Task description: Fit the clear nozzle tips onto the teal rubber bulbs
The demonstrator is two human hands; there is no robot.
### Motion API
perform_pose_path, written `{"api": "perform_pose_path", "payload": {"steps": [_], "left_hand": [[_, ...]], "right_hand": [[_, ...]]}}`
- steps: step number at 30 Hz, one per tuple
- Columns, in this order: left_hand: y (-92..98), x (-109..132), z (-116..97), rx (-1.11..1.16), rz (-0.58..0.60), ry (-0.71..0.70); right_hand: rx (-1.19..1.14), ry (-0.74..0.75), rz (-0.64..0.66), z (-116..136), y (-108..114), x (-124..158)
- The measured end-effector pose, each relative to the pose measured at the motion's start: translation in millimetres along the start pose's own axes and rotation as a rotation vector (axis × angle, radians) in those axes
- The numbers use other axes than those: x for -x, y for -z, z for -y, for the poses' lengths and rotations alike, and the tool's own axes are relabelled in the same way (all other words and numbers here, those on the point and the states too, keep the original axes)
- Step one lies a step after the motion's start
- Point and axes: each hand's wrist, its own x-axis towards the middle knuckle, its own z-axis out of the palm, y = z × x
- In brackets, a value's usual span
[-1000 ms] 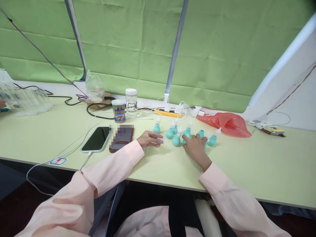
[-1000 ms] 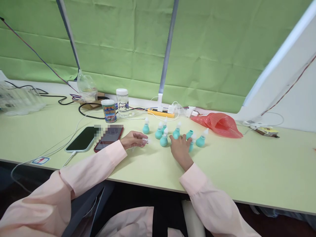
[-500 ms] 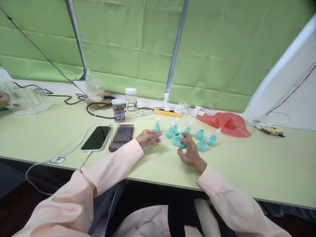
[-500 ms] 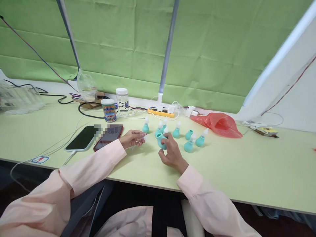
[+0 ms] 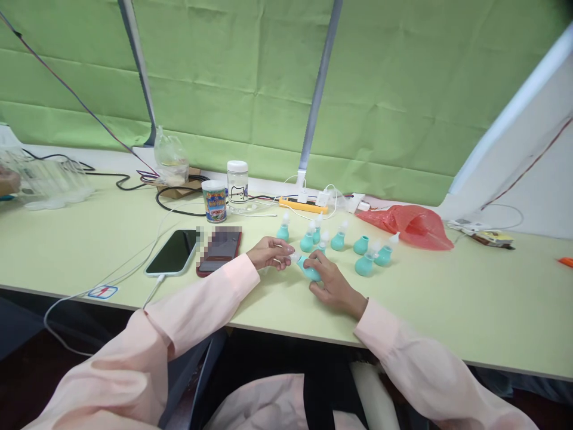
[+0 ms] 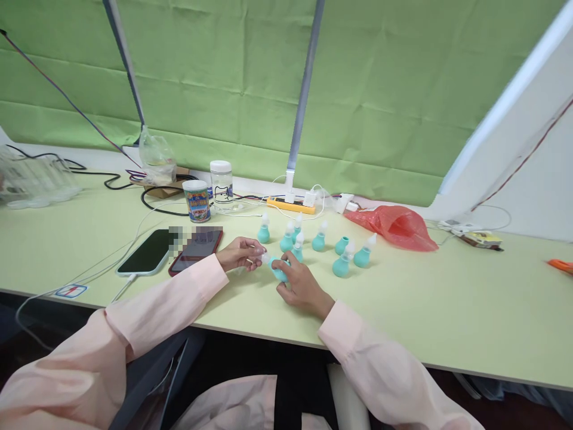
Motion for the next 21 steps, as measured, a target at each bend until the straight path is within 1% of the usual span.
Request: {"api": "perform_pose_path", "payload": {"steps": [3,8,14,17,21], "left_hand": [[-1.8,1,0,-0.081,-0.012,-0.006],[-4.5,-1,2,-0.167,-0.023,-0.035],[-8.0,-2,7,-0.197,-0.069,-0.073],[-8.8,-2,9,-0.177,-0.066,-0.084],[-8.9,-2,10,-0.169,-0.03,-0.12]], "right_hand": [[0.035,0.01,-0.005,-1,-2,1],[0.152,-0.018,-0.082,-4,-10,2],[0.268,-0.007,-0.13,-5,-17,1],[0.181,-0.026,-0.154,-3,-18,-1],[-0.057,-0.058,-0.188,0,-16,-4]]}}
